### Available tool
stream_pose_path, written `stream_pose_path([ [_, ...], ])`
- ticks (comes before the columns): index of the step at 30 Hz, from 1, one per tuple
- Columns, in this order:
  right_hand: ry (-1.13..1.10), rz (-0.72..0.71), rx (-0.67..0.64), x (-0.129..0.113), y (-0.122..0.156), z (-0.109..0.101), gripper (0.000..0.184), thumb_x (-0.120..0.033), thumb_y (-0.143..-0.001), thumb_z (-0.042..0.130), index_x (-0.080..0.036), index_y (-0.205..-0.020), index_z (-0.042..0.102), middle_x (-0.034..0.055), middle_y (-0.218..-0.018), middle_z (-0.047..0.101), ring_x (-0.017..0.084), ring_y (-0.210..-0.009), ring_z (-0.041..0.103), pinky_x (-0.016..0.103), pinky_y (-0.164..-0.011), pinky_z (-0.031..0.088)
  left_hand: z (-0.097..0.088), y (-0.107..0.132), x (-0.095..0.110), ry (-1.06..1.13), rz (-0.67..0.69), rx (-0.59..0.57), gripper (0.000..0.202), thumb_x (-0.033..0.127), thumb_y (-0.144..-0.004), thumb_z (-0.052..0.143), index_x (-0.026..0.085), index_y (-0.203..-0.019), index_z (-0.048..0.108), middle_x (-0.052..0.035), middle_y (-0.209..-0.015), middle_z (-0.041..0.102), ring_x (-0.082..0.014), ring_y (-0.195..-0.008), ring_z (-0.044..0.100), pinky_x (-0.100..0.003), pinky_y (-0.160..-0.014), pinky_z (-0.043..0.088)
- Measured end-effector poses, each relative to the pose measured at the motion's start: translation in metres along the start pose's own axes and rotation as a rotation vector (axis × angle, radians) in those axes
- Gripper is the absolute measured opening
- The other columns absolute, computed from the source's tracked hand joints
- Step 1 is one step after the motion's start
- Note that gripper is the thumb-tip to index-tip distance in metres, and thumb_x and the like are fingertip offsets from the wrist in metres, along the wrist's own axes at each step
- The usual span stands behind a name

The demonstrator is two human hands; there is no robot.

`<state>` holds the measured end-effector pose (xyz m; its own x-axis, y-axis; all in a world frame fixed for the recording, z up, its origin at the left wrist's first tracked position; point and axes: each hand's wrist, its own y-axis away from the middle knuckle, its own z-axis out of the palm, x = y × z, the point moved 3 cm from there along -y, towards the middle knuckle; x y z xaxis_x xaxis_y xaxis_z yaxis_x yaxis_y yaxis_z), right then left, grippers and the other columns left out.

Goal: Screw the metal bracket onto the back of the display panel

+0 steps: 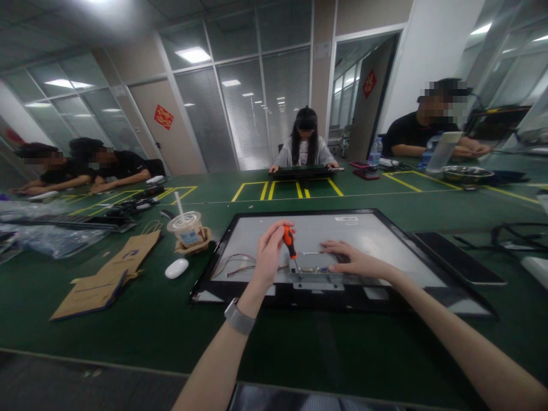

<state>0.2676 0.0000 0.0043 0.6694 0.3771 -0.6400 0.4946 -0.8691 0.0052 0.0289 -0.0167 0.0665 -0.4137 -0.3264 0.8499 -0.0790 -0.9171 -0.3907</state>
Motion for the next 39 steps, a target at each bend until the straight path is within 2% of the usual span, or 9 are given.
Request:
stream_pose_path([
  [4, 0.001, 0.005, -0.005, -0.001, 0.0, 0.0, 0.074, -0.073, -0.076, 0.058, -0.025, -0.133, 0.059, 0.0072, -0.155, 0.039, 0.03, -0.146, 0.025, 0.051, -0.122, 0.005, 0.004, 0.001, 0.005, 0.035, -0.012, -0.015, 0.022, 0.034, -0.082, 0.062, 0.015, -0.09, 0.07, -0.0086, -0.103, 0.069, -0.019, -0.089, 0.065, -0.031, -0.079, 0.051],
  [10, -0.003, 0.005, -0.005, -0.002, 0.001, 0.0, 0.073, -0.072, -0.077, 0.058, -0.024, -0.132, 0.059, 0.0072, -0.155, 0.038, 0.029, -0.147, 0.024, 0.049, -0.122, 0.005, 0.006, 0.002, 0.006, 0.064, -0.036, -0.049, 0.021, 0.032, -0.083, 0.06, 0.015, -0.092, 0.067, -0.0077, -0.083, 0.072, -0.0201, -0.081, 0.068, -0.036, -0.083, 0.05],
  [17, -0.004, -0.005, 0.0, 0.0, 0.001, 0.001, 0.072, -0.073, -0.077, 0.057, -0.025, -0.132, 0.06, 0.007, -0.155, 0.039, 0.03, -0.146, 0.024, 0.05, -0.122, 0.005, -0.001, -0.001, 0.007, 0.081, 0.027, 0.023, 0.017, 0.025, -0.079, 0.056, 0.014, -0.077, 0.068, -0.0074, -0.081, 0.072, -0.0192, -0.082, 0.068, -0.031, -0.077, 0.05],
  [21, 0.001, -0.008, 0.012, 0.001, 0.0, 0.001, 0.073, -0.074, -0.077, 0.056, -0.026, -0.131, 0.06, 0.0077, -0.154, 0.04, 0.031, -0.145, 0.026, 0.051, -0.122, 0.006, -0.002, -0.002, 0.005, 0.053, 0.023, 0.054, 0.019, 0.028, -0.08, 0.06, 0.013, -0.08, 0.07, -0.0075, -0.08, 0.071, -0.0181, -0.079, 0.067, -0.03, -0.077, 0.051],
  [25, -0.003, -0.001, 0.02, 0.001, -0.001, 0.002, 0.071, -0.075, -0.08, 0.052, -0.026, -0.131, 0.061, 0.0073, -0.153, 0.042, 0.032, -0.145, 0.028, 0.051, -0.122, 0.006, -0.002, -0.001, 0.001, 0.02, 0.008, 0.017, 0.023, 0.035, -0.083, 0.063, 0.014, -0.089, 0.07, -0.0066, -0.081, 0.071, -0.0179, -0.08, 0.067, -0.031, -0.08, 0.051],
  [29, -0.003, -0.004, 0.032, 0.001, -0.002, 0.003, 0.068, -0.074, -0.083, 0.047, -0.027, -0.131, 0.061, 0.0062, -0.153, 0.042, 0.031, -0.145, 0.028, 0.051, -0.122, 0.006, -0.003, -0.001, -0.002, -0.073, 0.032, -0.012, 0.022, 0.037, -0.083, 0.067, 0.018, -0.092, 0.07, -0.0033, -0.081, 0.067, -0.0138, -0.077, 0.062, -0.026, -0.075, 0.049],
  [33, 0.001, 0.0, 0.025, -0.001, -0.001, 0.004, 0.067, -0.073, -0.084, 0.046, -0.026, -0.131, 0.06, 0.0067, -0.153, 0.042, 0.03, -0.145, 0.027, 0.051, -0.122, 0.006, -0.004, -0.001, -0.003, -0.175, 0.081, 0.015, 0.017, 0.034, -0.079, 0.072, 0.02, -0.09, 0.071, -0.0001, -0.079, 0.061, -0.0103, -0.073, 0.055, -0.021, -0.069, 0.045],
  [39, 0.018, 0.004, 0.013, -0.004, -0.001, 0.002, 0.069, -0.073, -0.085, 0.044, -0.025, -0.132, 0.059, 0.0075, -0.154, 0.041, 0.029, -0.146, 0.026, 0.05, -0.122, 0.005, -0.007, -0.002, -0.002, -0.211, 0.112, 0.063, 0.016, 0.032, -0.079, 0.072, 0.02, -0.089, 0.07, -0.003, -0.091, 0.063, -0.0138, -0.085, 0.059, -0.025, -0.079, 0.048],
])
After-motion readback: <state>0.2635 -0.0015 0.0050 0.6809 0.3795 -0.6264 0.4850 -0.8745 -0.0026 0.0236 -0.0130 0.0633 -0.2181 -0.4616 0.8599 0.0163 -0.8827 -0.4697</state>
